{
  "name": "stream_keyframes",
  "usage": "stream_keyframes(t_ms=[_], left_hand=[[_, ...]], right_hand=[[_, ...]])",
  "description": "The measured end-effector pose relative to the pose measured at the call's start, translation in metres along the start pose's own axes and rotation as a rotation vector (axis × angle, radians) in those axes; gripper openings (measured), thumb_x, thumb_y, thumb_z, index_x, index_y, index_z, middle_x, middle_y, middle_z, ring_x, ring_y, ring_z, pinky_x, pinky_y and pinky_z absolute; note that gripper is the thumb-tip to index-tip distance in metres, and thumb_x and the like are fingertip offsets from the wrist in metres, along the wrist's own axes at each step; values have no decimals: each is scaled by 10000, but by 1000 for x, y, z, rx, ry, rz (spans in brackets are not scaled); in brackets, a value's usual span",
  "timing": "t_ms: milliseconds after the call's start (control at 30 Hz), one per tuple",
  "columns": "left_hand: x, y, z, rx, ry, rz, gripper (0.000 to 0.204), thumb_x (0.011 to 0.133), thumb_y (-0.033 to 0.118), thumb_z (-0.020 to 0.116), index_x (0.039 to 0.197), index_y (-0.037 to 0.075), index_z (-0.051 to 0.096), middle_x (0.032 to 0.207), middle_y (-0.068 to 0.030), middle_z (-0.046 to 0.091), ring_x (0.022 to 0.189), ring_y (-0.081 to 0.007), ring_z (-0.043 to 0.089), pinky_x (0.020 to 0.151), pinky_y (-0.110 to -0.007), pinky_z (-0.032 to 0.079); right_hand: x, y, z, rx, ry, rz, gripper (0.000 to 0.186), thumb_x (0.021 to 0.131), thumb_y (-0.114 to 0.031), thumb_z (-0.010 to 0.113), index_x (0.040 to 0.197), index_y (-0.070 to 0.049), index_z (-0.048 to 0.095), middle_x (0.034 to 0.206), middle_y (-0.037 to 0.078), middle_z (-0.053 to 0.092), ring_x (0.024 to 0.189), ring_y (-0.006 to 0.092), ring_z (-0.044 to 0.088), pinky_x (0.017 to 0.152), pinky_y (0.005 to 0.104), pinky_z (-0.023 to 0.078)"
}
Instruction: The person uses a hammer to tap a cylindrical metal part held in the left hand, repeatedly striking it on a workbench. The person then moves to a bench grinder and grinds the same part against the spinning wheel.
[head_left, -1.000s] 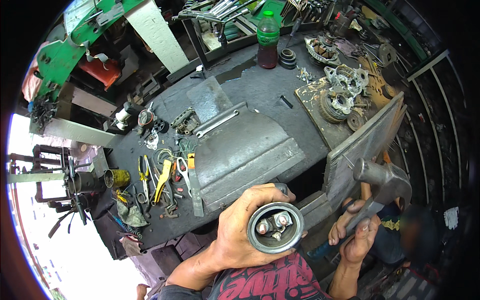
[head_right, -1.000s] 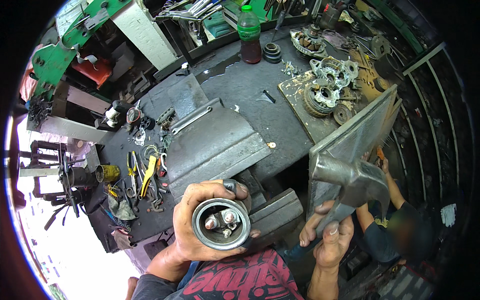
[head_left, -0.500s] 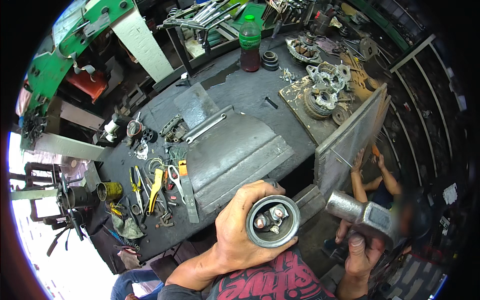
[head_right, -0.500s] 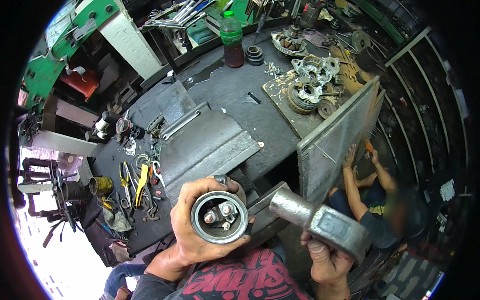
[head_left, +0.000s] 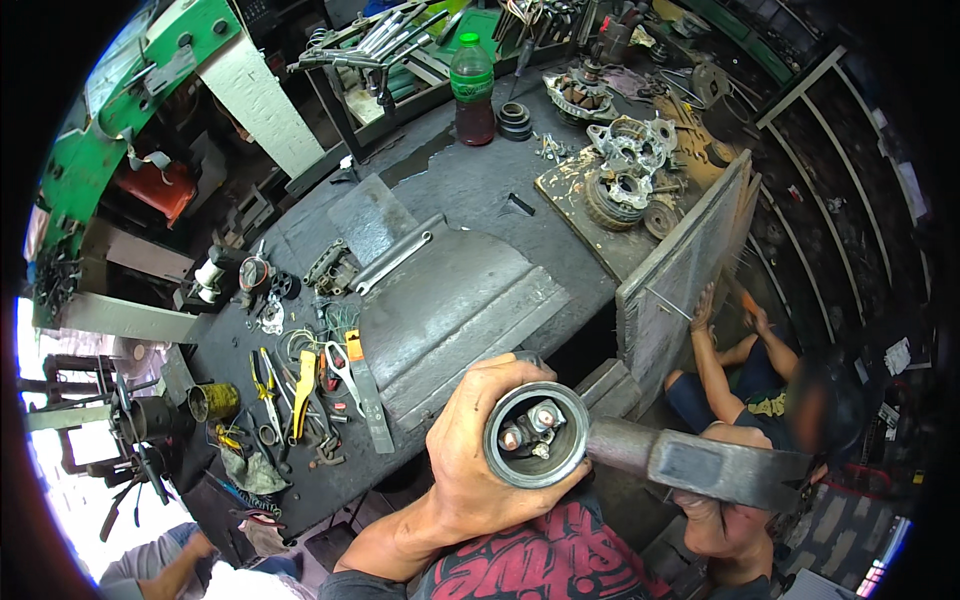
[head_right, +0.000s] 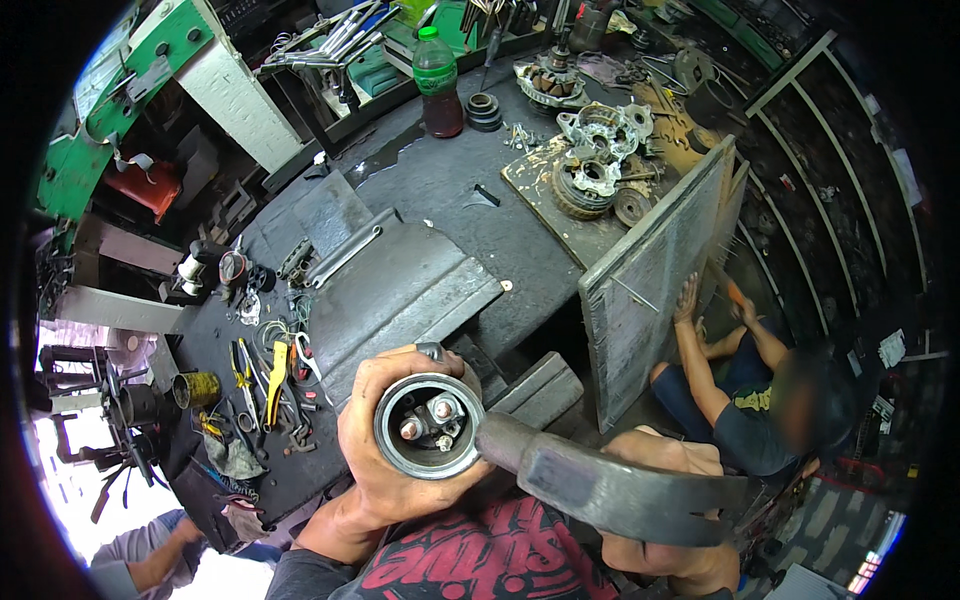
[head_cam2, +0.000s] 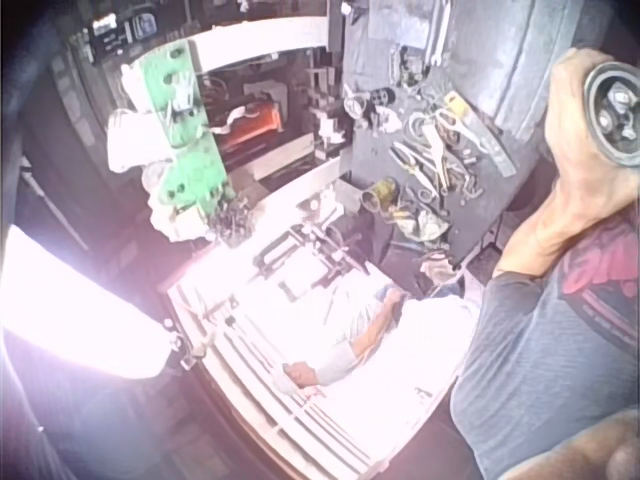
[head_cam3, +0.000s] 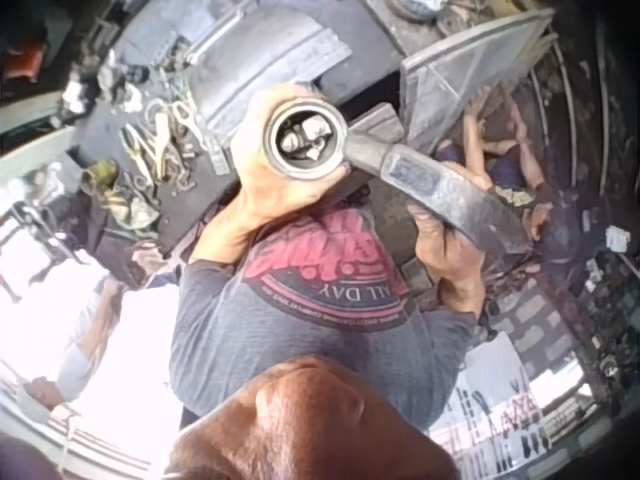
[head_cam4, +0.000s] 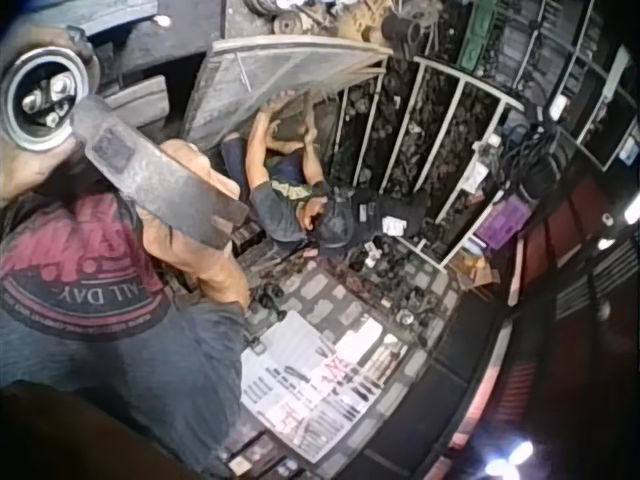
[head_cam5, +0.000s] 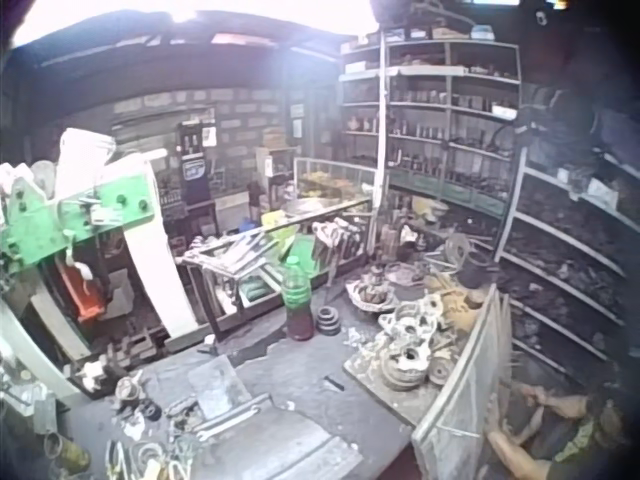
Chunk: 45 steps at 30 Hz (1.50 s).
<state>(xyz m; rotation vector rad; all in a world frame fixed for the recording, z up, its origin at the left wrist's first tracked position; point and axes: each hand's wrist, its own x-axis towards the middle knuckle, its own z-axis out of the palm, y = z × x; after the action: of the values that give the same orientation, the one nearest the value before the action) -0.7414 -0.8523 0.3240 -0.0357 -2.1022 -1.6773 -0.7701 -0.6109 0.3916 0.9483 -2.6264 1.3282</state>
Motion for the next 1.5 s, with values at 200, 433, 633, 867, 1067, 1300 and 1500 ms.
stream_keyframes(t_ms=[200, 433, 633, 867, 1067, 1300, 1500], left_hand=[[-2, -4, 3, -23, 25, 6, 646, 591, 103, 938, 1152, -4, 637, 1080, -168, 692, 1071, -332, 703, 921, -386, 560], [-2, -9, 6, -37, 62, 59, 650, 613, 123, 946, 1164, -4, 627, 1060, -160, 688, 1129, -372, 685, 954, -424, 551], [-1, -8, 7, -8, 65, 97, 672, 610, 122, 951, 1179, -2, 616, 1042, -155, 684, 1141, -390, 679, 977, -450, 546], [-4, -9, 5, -12, 48, 63, 649, 626, 120, 940, 1172, 0, 612, 1061, -149, 679, 1165, -412, 669, 983, -451, 541], [-4, -11, 10, 45, 103, 118, 642, 635, 126, 944, 1170, 1, 613, 1066, -143, 675, 1167, -407, 670, 984, -455, 542], [-3, -9, 11, 48, 114, 110, 623, 642, 127, 941, 1161, -1, 620, 1070, -145, 677, 1166, -403, 670, 989, -462, 540], [-7, -10, 9, 7, 87, 78, 622, 642, 131, 940, 1159, 1, 621, 1075, -145, 683, 1179, -399, 664, 997, -458, 534]], right_hand=[[7, -2, 1, -121, 2, -81, 189, 769, -94, 746, 931, -23, 680, 942, 103, 691, 688, 242, 687, 573, 339, 503], [14, -3, -3, -149, -94, -101, 204, 764, -58, 704, 958, -1, 678, 900, 92, 690, 681, 245, 690, 601, 352, 515], [-2, 10, -10, -211, -137, -86, 328, 790, -143, 748, 1049, 37, 657, 932, 127, 693, 729, 253, 704, 623, 346, 542], [-11, -3, -2, 641, 409, 219, 403, 1013, -333, 655, 1162, 42, 635, 969, 163, 642, 828, 222, 629, 681, 344, 499], [9, 3, -8, -149, -103, -138, 257, 759, -87, 737, 972, 16, 636, 860, 112, 676, 631, 263, 682, 589, 348, 553], [9, 9, -1, -166, -109, -206, 316, 801, -177, 776, 1039, 5, 678, 960, 139, 682, 741, 262, 713, 626, 369, 560], [-1, -7, 3, 532, 466, 212, 491, 829, -306, 834, 1146, 14, 639, 1080, 148, 609, 891, 261, 702, 618, 398, 550]])
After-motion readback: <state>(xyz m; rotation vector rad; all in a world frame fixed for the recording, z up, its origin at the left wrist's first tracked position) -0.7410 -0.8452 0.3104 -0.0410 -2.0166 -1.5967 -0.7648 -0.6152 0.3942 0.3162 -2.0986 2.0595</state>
